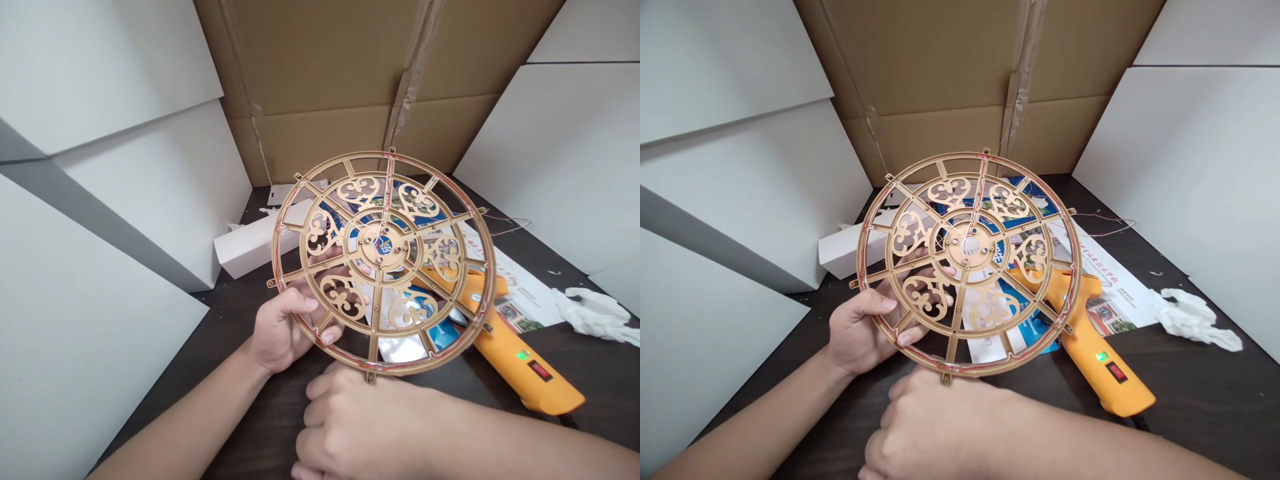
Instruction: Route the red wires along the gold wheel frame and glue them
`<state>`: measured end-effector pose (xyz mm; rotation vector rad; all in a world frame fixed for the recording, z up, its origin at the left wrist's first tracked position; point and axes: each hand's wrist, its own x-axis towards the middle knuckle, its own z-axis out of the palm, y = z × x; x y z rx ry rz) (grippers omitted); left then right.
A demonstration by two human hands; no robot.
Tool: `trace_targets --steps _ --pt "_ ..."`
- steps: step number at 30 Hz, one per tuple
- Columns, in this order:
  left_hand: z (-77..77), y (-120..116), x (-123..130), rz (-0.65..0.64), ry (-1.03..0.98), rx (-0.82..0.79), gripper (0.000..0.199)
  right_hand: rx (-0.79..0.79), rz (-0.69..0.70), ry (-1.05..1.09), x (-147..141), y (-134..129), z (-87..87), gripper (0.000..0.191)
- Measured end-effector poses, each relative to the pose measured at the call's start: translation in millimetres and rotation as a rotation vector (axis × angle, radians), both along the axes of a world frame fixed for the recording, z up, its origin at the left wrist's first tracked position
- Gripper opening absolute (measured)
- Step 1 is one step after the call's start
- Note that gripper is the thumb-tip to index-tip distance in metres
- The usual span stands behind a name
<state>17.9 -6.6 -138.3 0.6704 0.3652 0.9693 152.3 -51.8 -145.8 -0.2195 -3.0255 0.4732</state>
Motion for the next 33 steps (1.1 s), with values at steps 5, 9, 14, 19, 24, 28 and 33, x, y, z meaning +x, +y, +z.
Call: trace_targets --steps 5,9,14,19,24,28,33 --pt "-0.8 0.8 -1.7 -0.042 0.008 0.0 0.072 -0.002 0.007 0.002 1.0 0.9 -0.8 0.034" --pt "-0.7 -0.2 -1.0 -0.024 0.02 0.018 0.066 0.02 0.002 0.022 1.8 -0.3 -2.1 0.035" --pt "-1.3 -3.1 0.3 -0.051 0.038 0.108 0.052 0.017 -0.003 0.018 0.6 -0.5 -3.3 0.036" --pt "-3.9 -3.9 1.0 -0.031 0.097 0.129 0.05 0.007 0.0 0.047 0.7 0.3 -4.3 0.036" --pt "-2.6 -3.6 2.6 -0.03 0.154 0.171 0.03 0.005 -0.007 0.042 1.8 -0.3 -1.8 0.034" --pt "-1.8 -4.3 4.4 -0.037 0.121 0.167 0.043 0.003 -0.003 0.022 1.7 0.4 0.8 0.035" --pt "-4.0 -4.2 2.1 -0.111 0.067 0.106 0.056 0.016 -0.014 0.05 1.8 -1.0 -3.2 0.036"
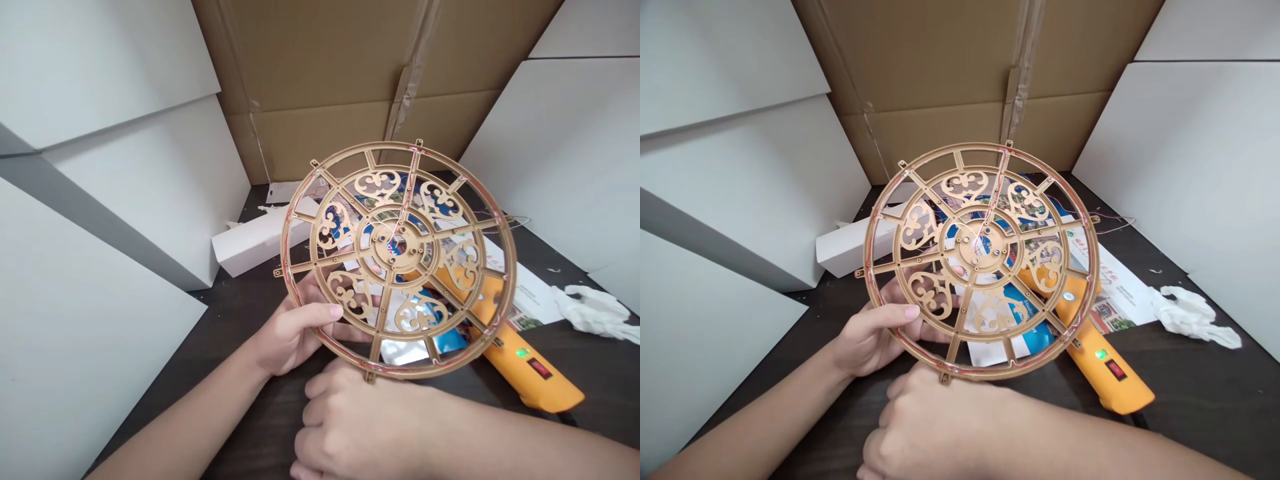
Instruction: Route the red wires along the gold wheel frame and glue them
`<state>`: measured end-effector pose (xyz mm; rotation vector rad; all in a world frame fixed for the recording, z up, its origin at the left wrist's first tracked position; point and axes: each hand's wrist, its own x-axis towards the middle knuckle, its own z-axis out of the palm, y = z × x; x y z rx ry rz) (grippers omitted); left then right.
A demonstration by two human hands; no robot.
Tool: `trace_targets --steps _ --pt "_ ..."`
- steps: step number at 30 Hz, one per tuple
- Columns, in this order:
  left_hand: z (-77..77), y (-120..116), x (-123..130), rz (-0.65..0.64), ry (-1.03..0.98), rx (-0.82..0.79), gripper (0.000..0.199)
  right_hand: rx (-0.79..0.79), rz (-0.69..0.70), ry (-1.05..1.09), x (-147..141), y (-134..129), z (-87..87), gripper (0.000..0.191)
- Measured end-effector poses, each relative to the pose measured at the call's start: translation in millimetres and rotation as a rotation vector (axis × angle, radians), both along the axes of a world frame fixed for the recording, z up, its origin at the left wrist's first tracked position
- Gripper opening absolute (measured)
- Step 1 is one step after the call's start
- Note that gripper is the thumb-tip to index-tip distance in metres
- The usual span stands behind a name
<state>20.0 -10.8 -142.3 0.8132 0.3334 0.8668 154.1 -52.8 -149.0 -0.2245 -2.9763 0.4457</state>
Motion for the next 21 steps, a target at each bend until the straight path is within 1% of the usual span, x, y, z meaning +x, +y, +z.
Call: trace_targets --steps 3,5,10,14,17,21 --pt "0.3 0.4 -0.8 -0.044 -0.019 -0.044 0.06 0.014 -0.015 0.038 0.6 -1.3 -3.4 0.037" --pt "1.0 0.9 -0.1 -0.048 -0.025 -0.058 0.06 0.014 -0.012 0.023 0.9 -1.2 -3.0 0.037" --pt "2.6 4.1 0.3 0.038 -0.076 -0.1 0.059 0.012 0.018 -0.067 0.4 0.6 3.2 0.036" --pt "1.0 7.9 -6.5 0.112 -0.119 -0.151 0.059 0.013 -0.046 -0.034 1.2 -0.9 1.9 0.036" --pt "-0.6 10.1 -11.3 0.126 -0.134 -0.167 0.062 -0.013 -0.084 0.011 2.5 -2.4 1.3 0.038" --pt "0.2 10.8 -11.7 0.115 -0.145 -0.169 0.065 -0.067 -0.124 0.002 4.6 -1.4 5.6 0.047"
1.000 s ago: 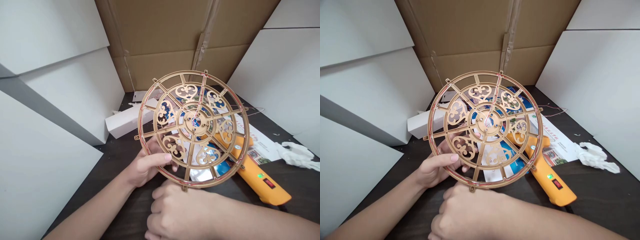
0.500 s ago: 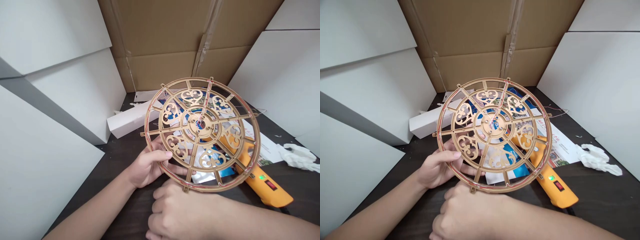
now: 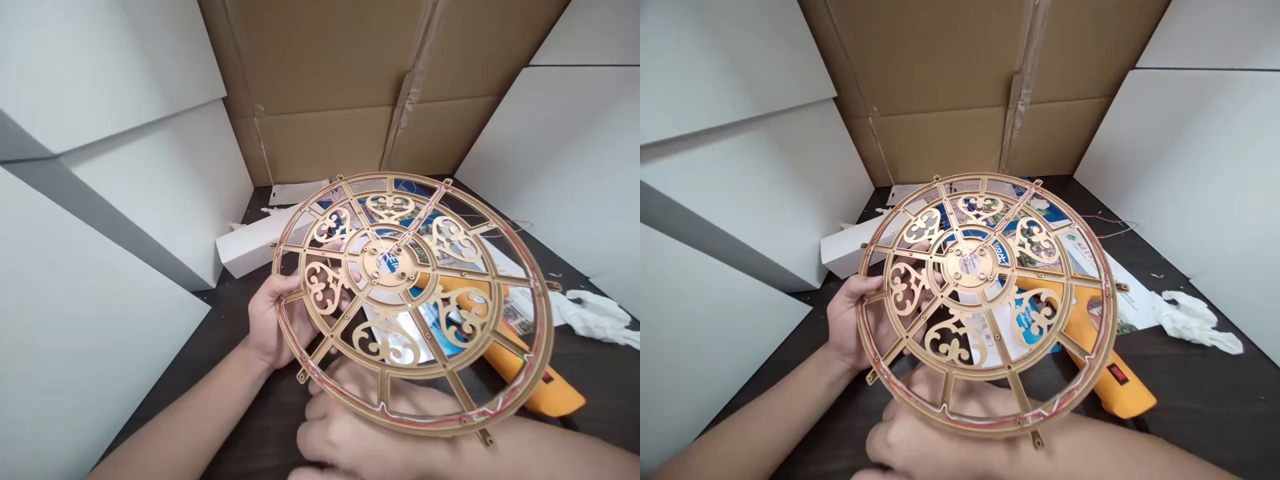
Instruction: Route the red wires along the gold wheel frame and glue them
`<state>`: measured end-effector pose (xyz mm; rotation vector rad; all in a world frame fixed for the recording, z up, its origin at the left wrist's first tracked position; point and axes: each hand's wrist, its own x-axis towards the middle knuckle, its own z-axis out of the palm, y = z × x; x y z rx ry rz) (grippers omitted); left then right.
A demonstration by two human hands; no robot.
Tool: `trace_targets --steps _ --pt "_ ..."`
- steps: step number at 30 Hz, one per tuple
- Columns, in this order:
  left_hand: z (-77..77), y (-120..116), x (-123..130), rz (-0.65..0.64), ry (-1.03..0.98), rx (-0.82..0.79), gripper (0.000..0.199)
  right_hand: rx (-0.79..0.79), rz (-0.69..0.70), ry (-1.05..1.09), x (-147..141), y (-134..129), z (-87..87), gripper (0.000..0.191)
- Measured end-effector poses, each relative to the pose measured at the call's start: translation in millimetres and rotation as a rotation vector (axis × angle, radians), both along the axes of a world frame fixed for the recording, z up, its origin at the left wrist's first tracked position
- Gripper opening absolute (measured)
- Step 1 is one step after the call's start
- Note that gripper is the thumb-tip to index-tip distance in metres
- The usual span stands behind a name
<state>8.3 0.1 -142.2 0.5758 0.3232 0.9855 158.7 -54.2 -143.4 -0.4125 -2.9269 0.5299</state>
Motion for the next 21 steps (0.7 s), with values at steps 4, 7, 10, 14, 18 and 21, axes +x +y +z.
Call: trace_targets --steps 4,7,10,14,18,21 --pt "2.6 -1.6 1.8 0.054 0.01 -0.001 0.066 -0.143 -0.022 0.07 2.2 3.3 0.8 0.056" --pt "5.9 -2.2 3.0 0.111 0.034 -0.025 0.066 -0.247 -0.038 0.089 2.8 5.3 2.7 0.055" --pt "9.7 -1.8 4.8 0.187 0.058 -0.062 0.067 -0.24 -0.058 0.041 2.5 6.3 7.4 0.055" --pt "12.8 -2.2 7.9 0.264 0.07 -0.075 0.065 -0.228 -0.074 0.058 2.2 6.6 7.5 0.053" --pt "12.4 -4.4 9.7 0.283 0.079 -0.08 0.062 -0.26 -0.042 0.121 1.4 6.9 -3.2 0.056" --pt "10.8 -5.6 9.5 0.273 0.056 -0.064 0.059 -0.338 -0.046 0.165 1.3 6.8 -8.5 0.054"
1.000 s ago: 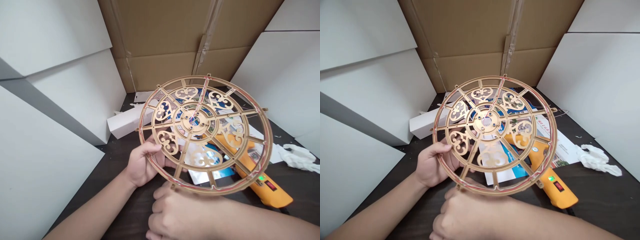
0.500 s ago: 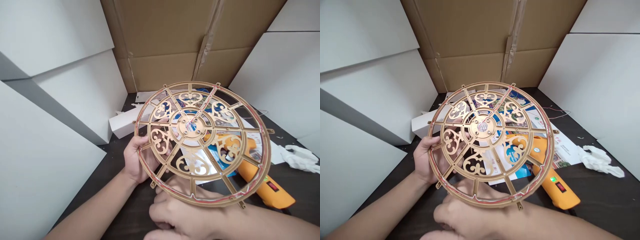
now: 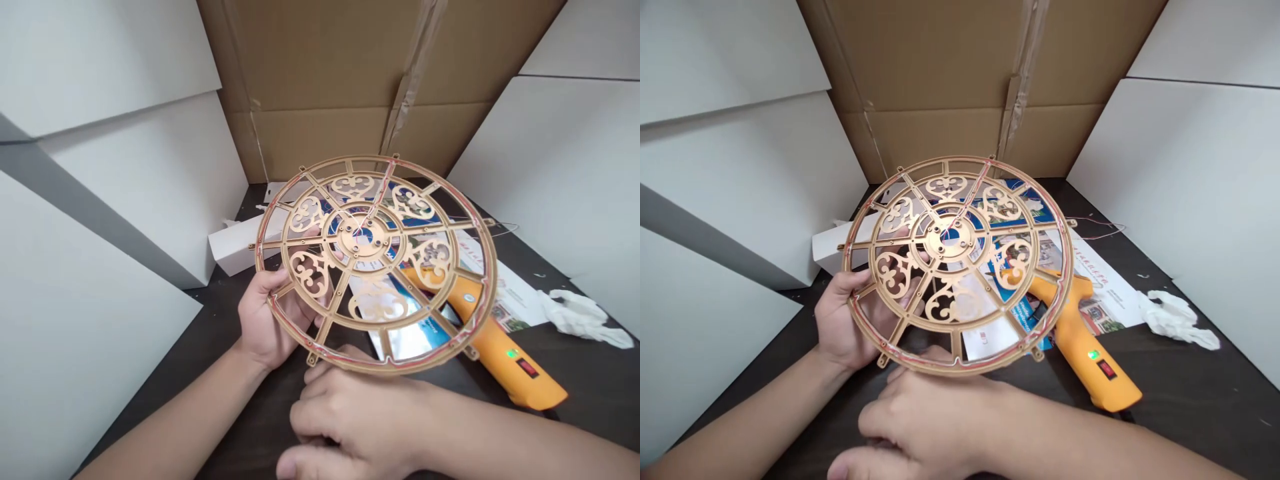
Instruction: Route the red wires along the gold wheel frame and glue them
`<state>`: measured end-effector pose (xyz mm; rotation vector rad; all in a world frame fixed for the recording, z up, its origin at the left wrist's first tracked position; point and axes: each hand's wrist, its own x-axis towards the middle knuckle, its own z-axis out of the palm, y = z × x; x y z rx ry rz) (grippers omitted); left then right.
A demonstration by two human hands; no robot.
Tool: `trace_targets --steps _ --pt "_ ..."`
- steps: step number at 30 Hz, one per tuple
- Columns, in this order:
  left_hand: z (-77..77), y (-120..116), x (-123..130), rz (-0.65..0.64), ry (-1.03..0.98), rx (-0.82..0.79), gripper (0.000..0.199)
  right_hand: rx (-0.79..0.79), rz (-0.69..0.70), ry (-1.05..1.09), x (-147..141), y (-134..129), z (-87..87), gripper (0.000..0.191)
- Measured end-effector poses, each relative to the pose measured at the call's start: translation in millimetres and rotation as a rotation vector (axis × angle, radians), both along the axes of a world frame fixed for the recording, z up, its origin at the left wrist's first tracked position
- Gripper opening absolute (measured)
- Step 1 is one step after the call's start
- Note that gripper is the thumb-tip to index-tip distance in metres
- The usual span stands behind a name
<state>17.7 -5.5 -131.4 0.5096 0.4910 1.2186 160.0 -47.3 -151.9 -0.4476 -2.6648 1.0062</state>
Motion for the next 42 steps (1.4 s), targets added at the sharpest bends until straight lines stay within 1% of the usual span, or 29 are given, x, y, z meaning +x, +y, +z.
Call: trace_targets --steps 2,5,7,9,11,16,21,23,26,31,35,39,42 --pt "-0.5 -0.4 -0.2 -0.016 -0.033 0.018 0.058 -0.095 -0.026 0.003 0.5 0.1 1.5 0.048" --pt "-0.7 -0.2 -0.2 -0.022 -0.077 0.045 0.059 -0.243 -0.1 0.013 2.4 1.0 9.3 0.038" --pt "-1.2 0.1 -0.4 -0.003 -0.074 0.058 0.058 -0.382 -0.157 0.015 4.0 1.3 14.8 0.032" --pt "-2.3 0.6 -1.2 0.021 -0.059 0.063 0.058 -0.529 -0.196 0.008 5.4 0.9 18.1 0.03" --pt "-3.7 1.2 -2.4 0.039 -0.058 0.062 0.057 -0.613 -0.219 0.011 6.2 0.2 18.9 0.03" --pt "-3.9 2.2 -4.3 0.041 -0.073 0.048 0.056 -0.62 -0.232 0.041 6.4 1.3 16.8 0.04" --pt "-0.2 0.9 -3.4 0.008 0.002 0.047 0.05 -0.592 -0.256 0.126 7.3 4.1 19.3 0.04" --pt "-0.2 1.2 -3.9 0.007 0.024 0.044 0.045 -0.612 -0.273 0.179 7.9 4.2 19.7 0.043" --pt "-1.2 3.2 -5.5 0.035 0.029 0.022 0.037 -0.709 -0.29 0.246 8.2 3.7 16.9 0.048" --pt "-0.2 6.3 -8.2 0.058 0.047 -0.031 0.023 -0.904 -0.355 0.403 6.8 3.9 6.7 0.053" --pt "2.7 5.5 -9.2 0.038 0.062 0.0 0.022 -0.957 -0.375 0.442 5.3 5.6 1.8 0.054" --pt "4.5 2.6 -8.1 -0.025 0.044 0.072 0.021 -0.944 -0.399 0.437 5.0 7.1 1.0 0.054" --pt "5.3 0.6 -5.7 -0.048 0.039 0.111 0.03 -0.911 -0.421 0.428 5.7 6.7 2.1 0.052"
